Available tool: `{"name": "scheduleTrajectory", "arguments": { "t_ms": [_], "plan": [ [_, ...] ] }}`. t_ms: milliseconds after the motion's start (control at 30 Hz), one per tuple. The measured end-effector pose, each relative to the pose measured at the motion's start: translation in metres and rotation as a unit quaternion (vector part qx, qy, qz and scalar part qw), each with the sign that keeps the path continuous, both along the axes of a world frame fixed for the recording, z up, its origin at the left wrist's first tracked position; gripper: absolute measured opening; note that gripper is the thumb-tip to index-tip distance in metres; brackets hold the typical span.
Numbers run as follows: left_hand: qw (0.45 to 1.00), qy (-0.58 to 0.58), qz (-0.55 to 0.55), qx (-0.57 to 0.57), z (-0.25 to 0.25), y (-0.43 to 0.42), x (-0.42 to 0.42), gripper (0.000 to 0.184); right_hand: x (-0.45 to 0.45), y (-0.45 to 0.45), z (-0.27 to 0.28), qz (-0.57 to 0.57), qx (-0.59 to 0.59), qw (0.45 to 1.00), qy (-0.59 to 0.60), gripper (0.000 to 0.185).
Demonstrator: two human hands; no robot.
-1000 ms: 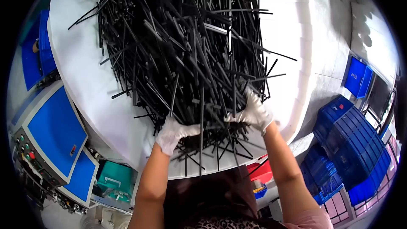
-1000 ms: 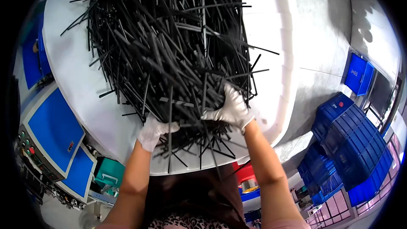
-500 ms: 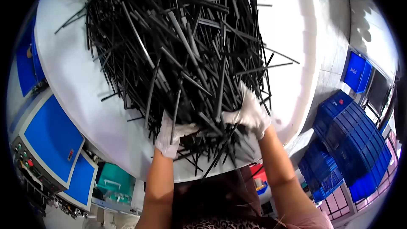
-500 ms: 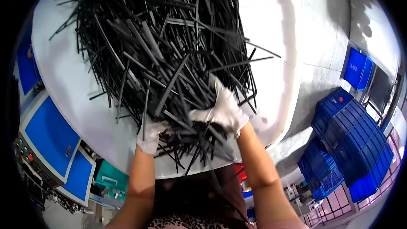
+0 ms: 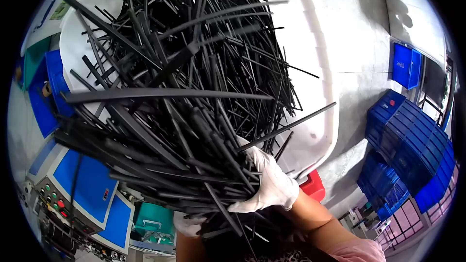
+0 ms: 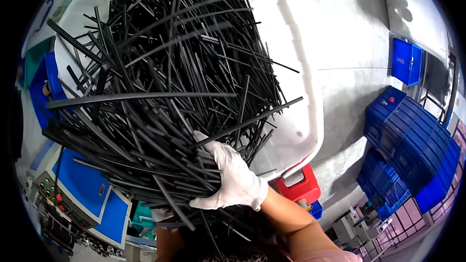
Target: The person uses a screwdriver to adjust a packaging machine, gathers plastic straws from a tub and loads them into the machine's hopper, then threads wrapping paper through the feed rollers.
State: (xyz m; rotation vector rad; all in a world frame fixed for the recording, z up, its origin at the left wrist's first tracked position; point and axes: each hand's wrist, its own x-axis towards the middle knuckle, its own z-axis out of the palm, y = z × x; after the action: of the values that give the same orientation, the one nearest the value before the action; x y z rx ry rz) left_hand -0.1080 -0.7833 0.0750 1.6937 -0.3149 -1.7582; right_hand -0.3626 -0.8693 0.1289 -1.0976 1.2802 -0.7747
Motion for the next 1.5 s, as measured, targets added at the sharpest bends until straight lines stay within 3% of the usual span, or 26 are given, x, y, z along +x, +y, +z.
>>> {"name": "scheduleTrajectory", "arguments": {
  "t_ms": [133,200,267,300,333,367,433,467,533,567,667,700,800,833,900,933,967,1000,1100,1167,1233,1267,1333,1400,1467,1500],
  "plan": [
    [0.976,-0.157,-0.149,0.021,-0.089,-0.03,-0.037,0.059,-0.004,0.005,-0.119,-0.076,0.161,0.981,-0.072,0.103],
    [0.979,-0.138,-0.149,-0.005,-0.142,-0.037,-0.054,0.058,-0.003,0.009,-0.166,-0.095,0.144,0.985,0.023,0.114],
    [0.997,-0.024,-0.06,-0.034,-0.143,-0.001,-0.042,0.048,0.0,0.028,-0.175,-0.071,0.035,0.997,0.019,0.115],
    [0.998,0.035,-0.017,-0.044,-0.145,0.018,-0.035,0.043,-0.004,0.025,-0.16,-0.06,0.138,0.987,-0.048,0.114],
    [0.991,0.136,0.0,0.005,-0.127,0.007,-0.035,0.049,-0.018,0.02,-0.153,0.0,0.144,0.989,-0.018,0.119],
    [0.97,0.241,0.019,0.031,-0.125,-0.011,-0.042,0.055,-0.027,0.026,-0.158,-0.017,0.167,0.98,-0.105,0.124],
    [0.974,0.189,-0.096,-0.078,-0.092,-0.054,-0.065,0.081,-0.038,0.027,-0.173,0.077,0.131,0.985,-0.08,0.136],
    [0.983,0.081,-0.136,-0.097,-0.098,-0.049,-0.069,0.093,-0.036,0.028,-0.174,0.128,0.114,0.985,-0.01,0.135],
    [0.992,0.1,-0.08,-0.002,-0.112,-0.045,-0.07,0.095,-0.024,0.02,-0.167,0.09,0.185,0.978,-0.023,0.127],
    [0.979,-0.006,-0.194,-0.058,-0.108,-0.05,-0.069,0.087,-0.017,0.019,-0.166,0.061,0.194,0.979,-0.026,0.122],
    [0.951,0.29,0.066,0.088,-0.13,-0.042,-0.054,0.042,-0.002,0.016,-0.153,0.02,0.169,0.985,-0.037,0.115],
    [0.912,0.362,0.168,0.097,-0.133,-0.037,-0.05,0.035,0.001,0.008,-0.138,0.022,0.202,0.977,-0.057,0.114],
    [0.733,0.624,0.189,0.194,-0.104,-0.048,-0.037,0.03,0.007,-0.008,-0.1,0.055,0.191,0.98,-0.027,0.109],
    [0.797,0.569,0.17,0.11,-0.084,-0.06,-0.04,0.032,0.009,-0.011,-0.089,0.043,0.185,0.981,-0.044,0.109],
    [0.913,0.327,0.205,0.129,-0.05,-0.089,-0.048,0.032,0.014,-0.021,-0.067,0.028,0.13,0.99,-0.041,0.108],
    [0.911,0.329,0.208,0.134,-0.029,-0.104,-0.05,0.032,0.013,-0.033,-0.047,0.018,0.149,0.988,-0.028,0.1],
    [0.968,0.247,0.029,-0.016,-0.007,-0.118,-0.05,0.035,0.014,-0.042,-0.04,0.01,0.153,0.986,-0.061,0.093],
    [0.962,0.15,-0.154,-0.169,0.003,-0.128,-0.052,0.039,0.014,-0.052,-0.039,0.002,0.153,0.984,-0.095,0.086],
    [0.943,0.328,-0.059,0.028,-0.028,-0.157,-0.057,0.03,0.009,-0.08,-0.054,-0.016,0.06,0.997,-0.045,0.075],
    [0.977,0.029,-0.159,-0.138,0.005,-0.17,-0.065,0.022,0.006,-0.1,-0.058,0.008,-0.016,1.0,-0.006,0.072],
    [0.987,0.155,0.024,-0.021,0.011,-0.172,-0.068,0.024,0.009,-0.107,-0.046,0.001,0.018,0.999,-0.034,0.072],
    [0.99,0.048,-0.092,-0.093,0.022,-0.175,-0.069,0.025,0.013,-0.109,-0.038,-0.01,0.034,0.998,-0.045,0.072],
    [0.97,0.022,-0.172,-0.169,-0.004,-0.165,-0.064,0.038,0.014,-0.088,-0.055,-0.044,-0.048,0.998,-0.016,0.067],
    [0.946,0.005,-0.241,-0.219,-0.023,-0.15,-0.06,0.048,0.011,-0.063,-0.066,-0.007,-0.015,1.0,0.016,0.069],
    [0.937,0.019,-0.273,-0.218,-0.051,-0.117,-0.059,0.053,0.01,-0.017,-0.094,-0.05,-0.032,0.998,0.032,0.064],
    [0.977,0.075,-0.166,-0.113,-0.053,-0.094,-0.069,0.06,0.007,0.009,-0.107,-0.031,0.039,0.999,-0.019,0.064]
  ]
}}
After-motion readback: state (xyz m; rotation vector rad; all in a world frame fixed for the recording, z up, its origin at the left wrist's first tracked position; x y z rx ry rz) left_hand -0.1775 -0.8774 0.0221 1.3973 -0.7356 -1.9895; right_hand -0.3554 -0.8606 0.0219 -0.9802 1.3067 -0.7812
